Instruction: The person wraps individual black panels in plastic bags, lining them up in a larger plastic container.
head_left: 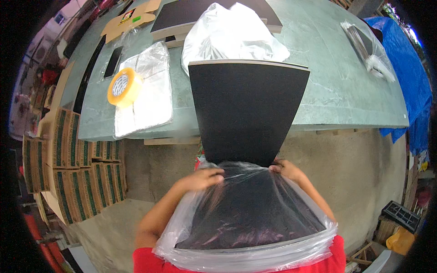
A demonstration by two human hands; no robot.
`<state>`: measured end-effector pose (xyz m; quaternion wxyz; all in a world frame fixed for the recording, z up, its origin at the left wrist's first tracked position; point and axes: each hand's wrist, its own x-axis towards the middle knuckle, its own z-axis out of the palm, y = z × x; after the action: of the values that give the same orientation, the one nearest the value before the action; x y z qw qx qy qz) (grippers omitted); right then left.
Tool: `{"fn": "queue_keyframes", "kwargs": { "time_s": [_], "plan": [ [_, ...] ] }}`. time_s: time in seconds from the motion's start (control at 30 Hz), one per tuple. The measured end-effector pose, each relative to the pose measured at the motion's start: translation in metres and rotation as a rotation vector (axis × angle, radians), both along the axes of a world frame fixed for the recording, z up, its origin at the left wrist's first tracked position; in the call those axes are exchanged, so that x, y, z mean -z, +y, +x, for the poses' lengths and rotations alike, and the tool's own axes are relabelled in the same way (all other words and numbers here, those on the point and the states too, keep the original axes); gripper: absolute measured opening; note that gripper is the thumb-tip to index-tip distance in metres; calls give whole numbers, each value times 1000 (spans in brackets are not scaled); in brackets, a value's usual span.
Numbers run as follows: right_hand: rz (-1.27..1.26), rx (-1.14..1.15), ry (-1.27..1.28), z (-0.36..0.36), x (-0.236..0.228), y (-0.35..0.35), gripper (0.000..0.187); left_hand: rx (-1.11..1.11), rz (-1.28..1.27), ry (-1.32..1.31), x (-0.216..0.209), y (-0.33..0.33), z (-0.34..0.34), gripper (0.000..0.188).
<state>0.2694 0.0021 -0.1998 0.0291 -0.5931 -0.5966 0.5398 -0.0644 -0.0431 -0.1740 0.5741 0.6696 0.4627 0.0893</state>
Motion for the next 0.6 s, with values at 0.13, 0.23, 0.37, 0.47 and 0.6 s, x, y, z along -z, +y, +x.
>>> {"fn": "queue_keyframes", "kwargs": {
  "time_s": [0.13, 0.23, 0.37, 0.47, 0.6],
  "plan": [
    [158, -134, 1, 7, 3, 2, 19, 119, 26, 177, -22, 31, -22, 45],
    [256, -201, -71, 9, 0, 10, 15, -627, 527, 234, -94, 92, -59, 24],
    [-178, 455, 272, -6, -4, 7, 17, -1283, 1119, 695, -115, 157, -195, 26],
    [-157, 324, 274, -17, -36, 7, 24, -1344, 963, 1011, -72, 161, -248, 42],
    [-103, -34, 47, -9, -31, 13, 17, -1493, 424, 349, -74, 167, -252, 48]
  ]
}}
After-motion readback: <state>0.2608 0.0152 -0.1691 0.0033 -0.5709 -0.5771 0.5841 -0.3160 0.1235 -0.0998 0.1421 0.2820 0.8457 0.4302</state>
